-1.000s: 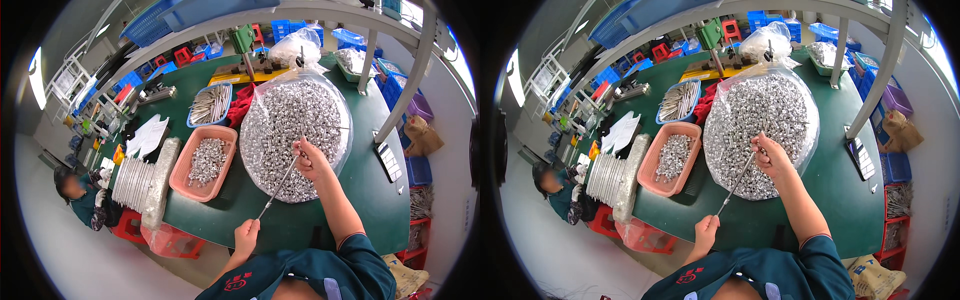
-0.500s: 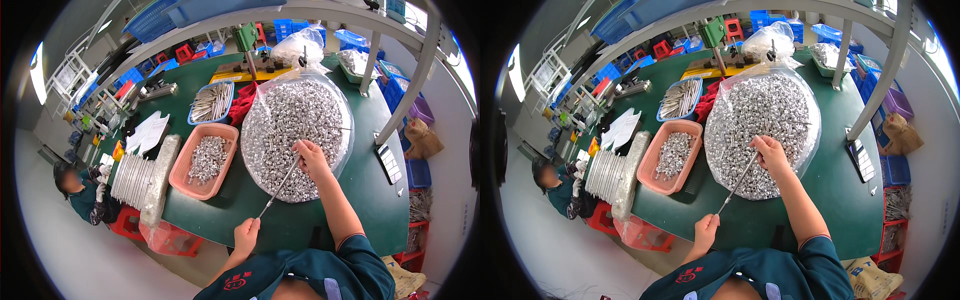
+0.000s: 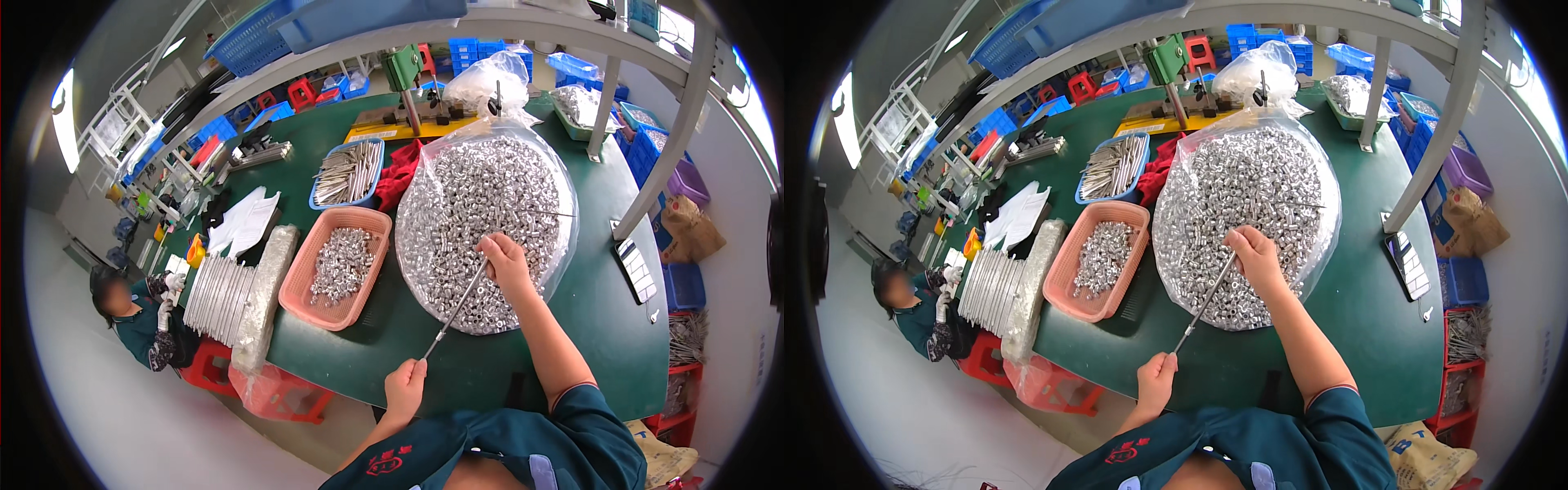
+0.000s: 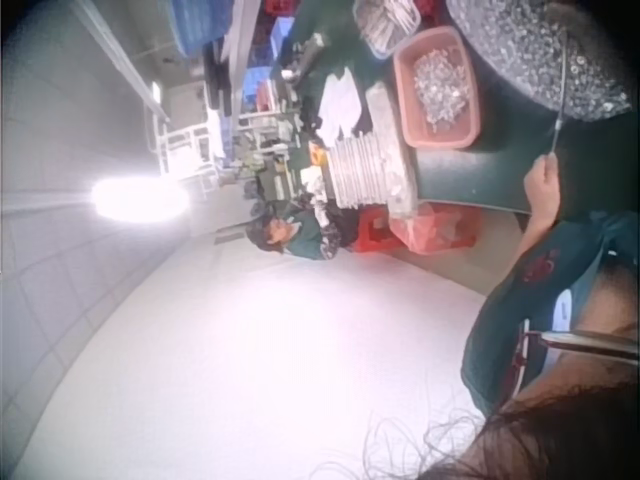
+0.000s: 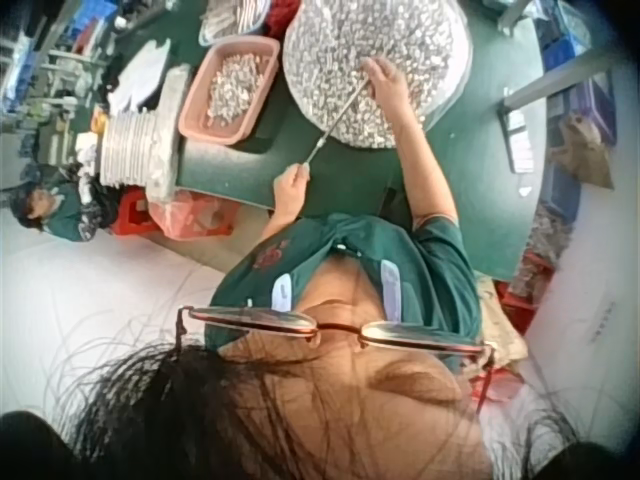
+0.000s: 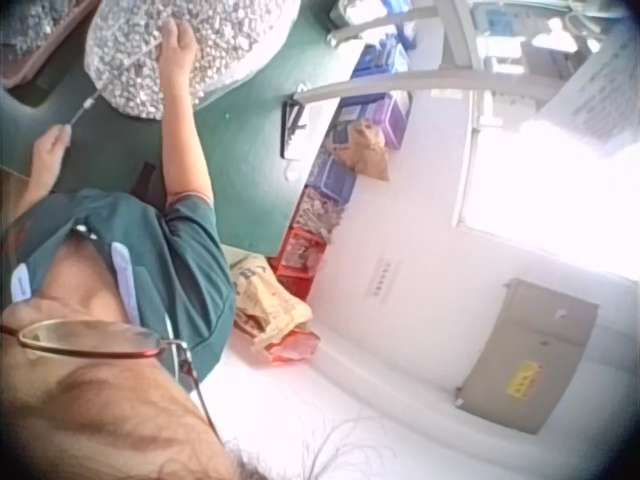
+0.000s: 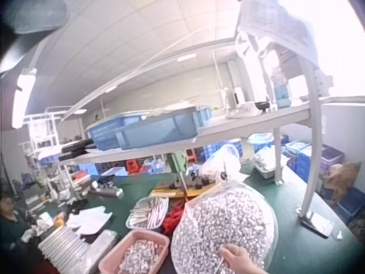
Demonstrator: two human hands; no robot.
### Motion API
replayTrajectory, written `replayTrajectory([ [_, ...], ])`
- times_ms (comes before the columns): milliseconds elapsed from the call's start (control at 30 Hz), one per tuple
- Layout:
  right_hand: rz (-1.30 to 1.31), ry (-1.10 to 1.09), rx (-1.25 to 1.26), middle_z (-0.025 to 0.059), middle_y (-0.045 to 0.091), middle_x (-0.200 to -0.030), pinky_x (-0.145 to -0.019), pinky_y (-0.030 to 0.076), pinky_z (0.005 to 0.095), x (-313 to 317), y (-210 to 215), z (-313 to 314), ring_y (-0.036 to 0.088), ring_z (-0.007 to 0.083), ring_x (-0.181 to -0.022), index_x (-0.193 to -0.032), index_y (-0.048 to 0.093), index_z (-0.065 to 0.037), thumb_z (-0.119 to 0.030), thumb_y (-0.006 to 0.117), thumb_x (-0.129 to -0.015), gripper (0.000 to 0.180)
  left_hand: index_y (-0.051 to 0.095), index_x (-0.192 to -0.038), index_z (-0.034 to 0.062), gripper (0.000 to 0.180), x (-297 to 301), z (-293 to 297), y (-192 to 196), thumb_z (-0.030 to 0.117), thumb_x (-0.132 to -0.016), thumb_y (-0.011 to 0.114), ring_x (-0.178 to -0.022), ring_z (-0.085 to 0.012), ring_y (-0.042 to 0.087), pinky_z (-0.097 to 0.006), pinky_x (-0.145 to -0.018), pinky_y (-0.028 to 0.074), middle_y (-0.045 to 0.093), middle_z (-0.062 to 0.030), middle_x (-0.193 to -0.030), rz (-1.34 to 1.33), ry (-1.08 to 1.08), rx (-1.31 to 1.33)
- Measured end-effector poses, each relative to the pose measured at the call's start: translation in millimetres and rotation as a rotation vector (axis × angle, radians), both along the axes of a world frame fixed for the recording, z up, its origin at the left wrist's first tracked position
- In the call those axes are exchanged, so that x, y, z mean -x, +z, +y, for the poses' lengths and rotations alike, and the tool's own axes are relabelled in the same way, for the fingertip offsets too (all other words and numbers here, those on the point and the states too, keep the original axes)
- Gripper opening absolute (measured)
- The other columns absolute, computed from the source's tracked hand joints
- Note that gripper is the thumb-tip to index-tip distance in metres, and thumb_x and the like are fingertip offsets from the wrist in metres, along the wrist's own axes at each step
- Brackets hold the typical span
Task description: The person uses a long metal rod to pick up small cylindrical metal parts from a large plastic bag and threads them onto the rod. The person repeats this action continuously, accumulating a stack of parts on the rod. A coworker is visible in the background working at a separate station.
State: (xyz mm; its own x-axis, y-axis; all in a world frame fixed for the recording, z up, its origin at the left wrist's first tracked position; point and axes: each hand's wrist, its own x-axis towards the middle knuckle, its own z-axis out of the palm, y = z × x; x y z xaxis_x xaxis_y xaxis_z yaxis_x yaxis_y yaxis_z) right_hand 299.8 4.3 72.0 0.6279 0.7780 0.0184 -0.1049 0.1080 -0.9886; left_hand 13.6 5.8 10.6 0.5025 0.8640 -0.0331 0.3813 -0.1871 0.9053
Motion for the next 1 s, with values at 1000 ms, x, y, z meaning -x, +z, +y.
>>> replayTrajectory([
  [1000, 0.201, 0.581, 0.119, -0.0041, 0.045, -0.056, -0.040, 0.025, 0.0225, 7, 4, -5, 0.036, 0.0039, -0.045, -0.095, 0.066, 0.000, -0.022, 0.064, -0.092, 0.022, 0.054, -0.070, 0.0020, 0.033, 3, 7, -7, 0.022, -0.096, 0.056, -0.055, -0.0046, 0.036, -0.025, -0.049, 0.030, 0.041, 0.0023, -0.057, -0.109, 0.019, 0.076],
])
